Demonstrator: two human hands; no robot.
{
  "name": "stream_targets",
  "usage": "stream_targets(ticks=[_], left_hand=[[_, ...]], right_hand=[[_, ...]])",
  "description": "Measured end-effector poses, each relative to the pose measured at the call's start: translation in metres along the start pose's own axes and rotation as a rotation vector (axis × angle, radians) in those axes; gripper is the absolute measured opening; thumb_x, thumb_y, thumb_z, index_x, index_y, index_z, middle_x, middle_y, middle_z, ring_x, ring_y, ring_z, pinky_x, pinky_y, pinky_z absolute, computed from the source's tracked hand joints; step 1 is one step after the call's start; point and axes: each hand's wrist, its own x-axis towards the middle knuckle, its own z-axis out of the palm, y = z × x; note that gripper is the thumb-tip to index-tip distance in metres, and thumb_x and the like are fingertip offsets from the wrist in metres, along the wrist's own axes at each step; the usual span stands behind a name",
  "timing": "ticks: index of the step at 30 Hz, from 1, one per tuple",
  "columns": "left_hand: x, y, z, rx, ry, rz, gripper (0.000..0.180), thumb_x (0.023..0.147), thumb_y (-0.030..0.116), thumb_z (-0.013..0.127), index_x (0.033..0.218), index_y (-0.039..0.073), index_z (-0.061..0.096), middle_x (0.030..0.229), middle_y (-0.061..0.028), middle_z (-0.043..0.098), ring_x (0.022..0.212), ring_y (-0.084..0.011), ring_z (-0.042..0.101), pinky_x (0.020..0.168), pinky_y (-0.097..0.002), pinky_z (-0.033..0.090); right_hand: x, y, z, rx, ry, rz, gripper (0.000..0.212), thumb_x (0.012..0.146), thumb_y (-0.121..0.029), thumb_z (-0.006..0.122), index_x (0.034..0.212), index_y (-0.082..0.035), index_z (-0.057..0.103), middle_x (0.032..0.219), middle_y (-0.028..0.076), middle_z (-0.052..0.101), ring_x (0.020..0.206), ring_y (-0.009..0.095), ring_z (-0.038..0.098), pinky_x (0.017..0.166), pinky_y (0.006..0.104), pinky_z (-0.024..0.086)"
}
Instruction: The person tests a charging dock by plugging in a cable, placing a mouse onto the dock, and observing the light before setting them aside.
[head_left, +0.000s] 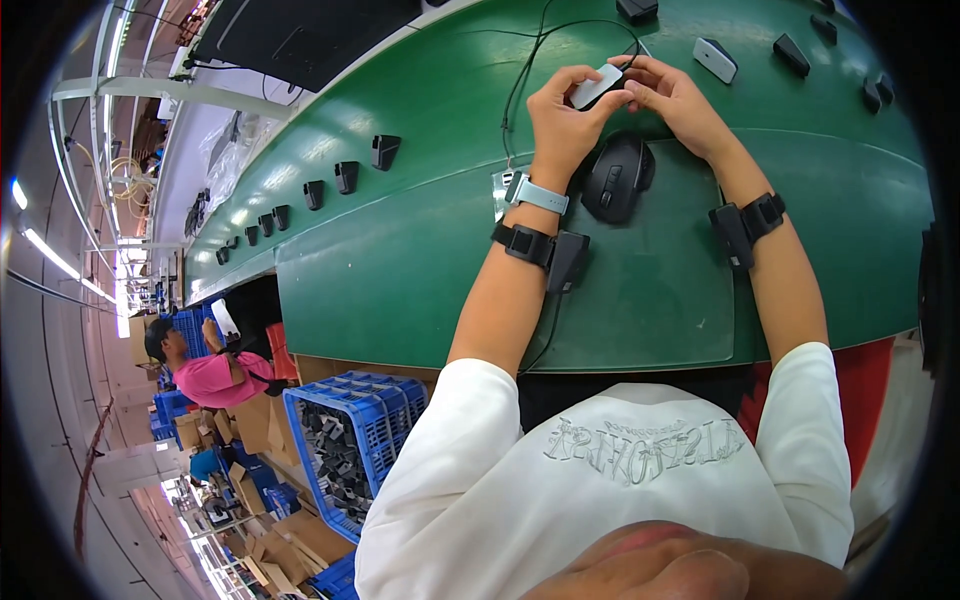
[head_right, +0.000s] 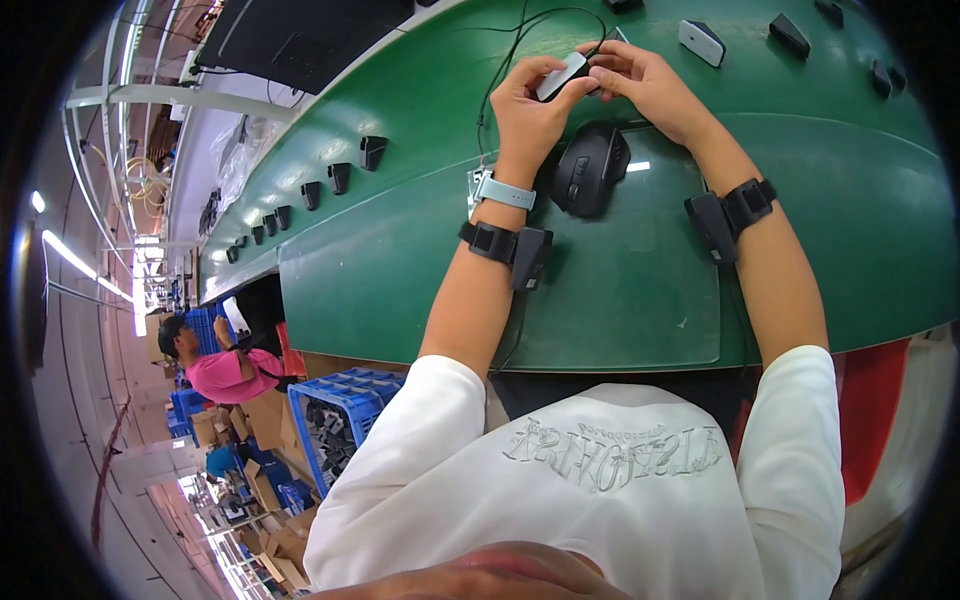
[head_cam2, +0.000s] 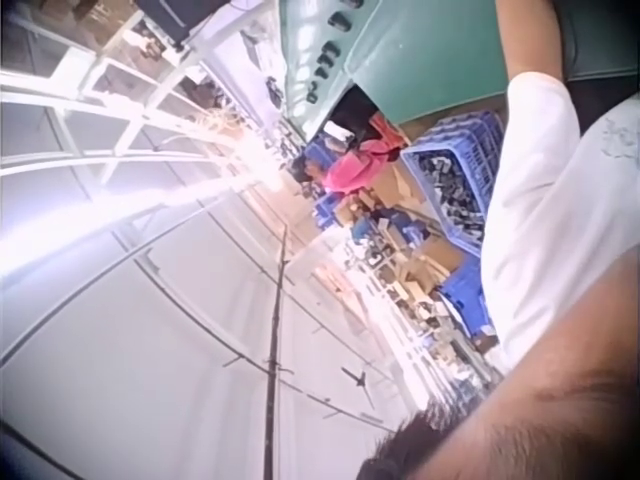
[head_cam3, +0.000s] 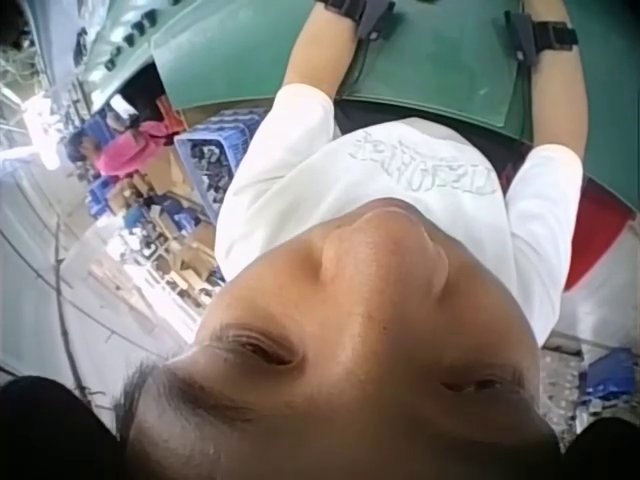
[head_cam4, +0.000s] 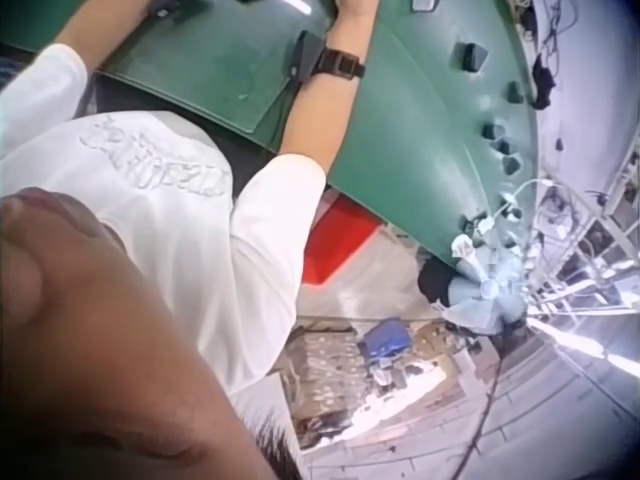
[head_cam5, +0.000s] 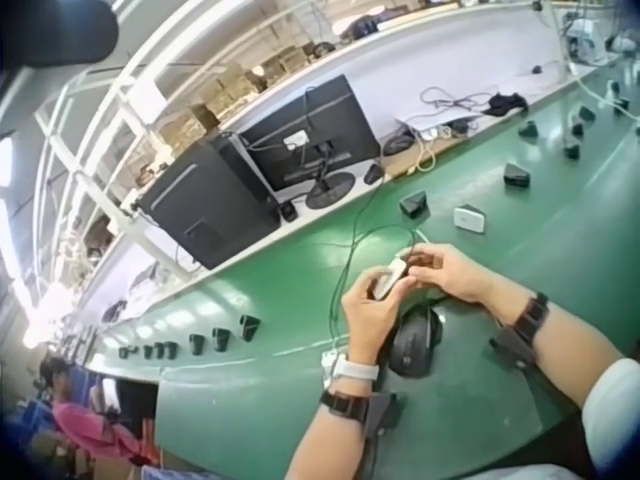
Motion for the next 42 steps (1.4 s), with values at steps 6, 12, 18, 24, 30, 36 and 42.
stream_targets(ticks=[6,12,18,24,30,36,42], left_hand=[[-0.001,0.002,0.0,0.071,0.006,0.035,0.027,0.078,0.017,0.088,0.091,0.001,0.07,0.077,-0.0064,0.069,0.069,-0.0115,0.062,0.063,-0.0265,0.052],[0.0,0.005,0.002,0.063,-0.005,0.036,0.025,0.079,0.017,0.086,0.091,0.001,0.07,0.082,-0.0102,0.072,0.072,-0.0154,0.066,0.066,-0.029,0.054],[-0.001,0.004,0.002,0.072,-0.004,0.065,0.033,0.073,0.018,0.091,0.095,0.003,0.07,0.086,-0.0093,0.073,0.076,-0.0184,0.069,0.071,-0.0304,0.055],[-0.002,0.003,0.001,0.101,0.013,0.1,0.037,0.068,0.017,0.094,0.094,0.005,0.07,0.086,-0.0087,0.073,0.076,-0.0204,0.069,0.071,-0.0311,0.055],[-0.001,0.003,-0.001,0.144,-0.037,0.098,0.033,0.073,0.016,0.091,0.095,0.003,0.069,0.088,-0.0112,0.073,0.077,-0.0226,0.069,0.07,-0.0317,0.055],[-0.002,0.009,0.001,0.243,-0.032,0.192,0.033,0.075,0.015,0.088,0.099,0.002,0.069,0.093,-0.014,0.072,0.083,-0.0265,0.071,0.074,-0.0352,0.056],[-0.003,0.01,0.006,0.096,-0.037,0.168,0.049,0.072,0.017,0.091,0.112,0.001,0.069,0.103,-0.0105,0.074,0.093,-0.0182,0.07,0.082,-0.0319,0.056]], right_hand=[[0.001,0.004,0.0,-0.011,0.011,-0.034,0.04,0.099,-0.02,0.066,0.135,-0.003,0.06,0.116,0.005,0.067,0.105,0.013,0.062,0.09,0.028,0.051],[0.001,0.006,-0.003,0.002,0.001,-0.05,0.039,0.098,-0.019,0.067,0.133,-0.002,0.061,0.117,0.005,0.067,0.106,0.013,0.063,0.091,0.029,0.051],[0.002,0.006,-0.005,0.054,-0.005,-0.043,0.038,0.1,-0.017,0.064,0.135,-0.004,0.059,0.125,0.004,0.063,0.115,0.013,0.058,0.1,0.0283,0.046],[0.0,0.005,-0.004,0.139,-0.028,0.025,0.036,0.103,-0.017,0.057,0.136,-0.004,0.058,0.123,0.005,0.063,0.117,0.013,0.058,0.105,0.03,0.044],[0.001,0.006,-0.003,0.139,-0.013,-0.006,0.036,0.101,-0.018,0.06,0.134,-0.004,0.061,0.113,0.003,0.065,0.104,0.011,0.063,0.098,0.0293,0.049],[0.001,0.005,0.001,0.249,0.069,0.059,0.034,0.1,-0.017,0.061,0.129,0.0,0.063,0.112,0.004,0.066,0.103,0.011,0.063,0.096,0.028,0.05],[0.001,0.008,-0.003,0.195,0.142,0.148,0.03,0.095,-0.014,0.066,0.121,0.001,0.064,0.11,0.005,0.066,0.1,0.012,0.064,0.092,0.0279,0.052]])
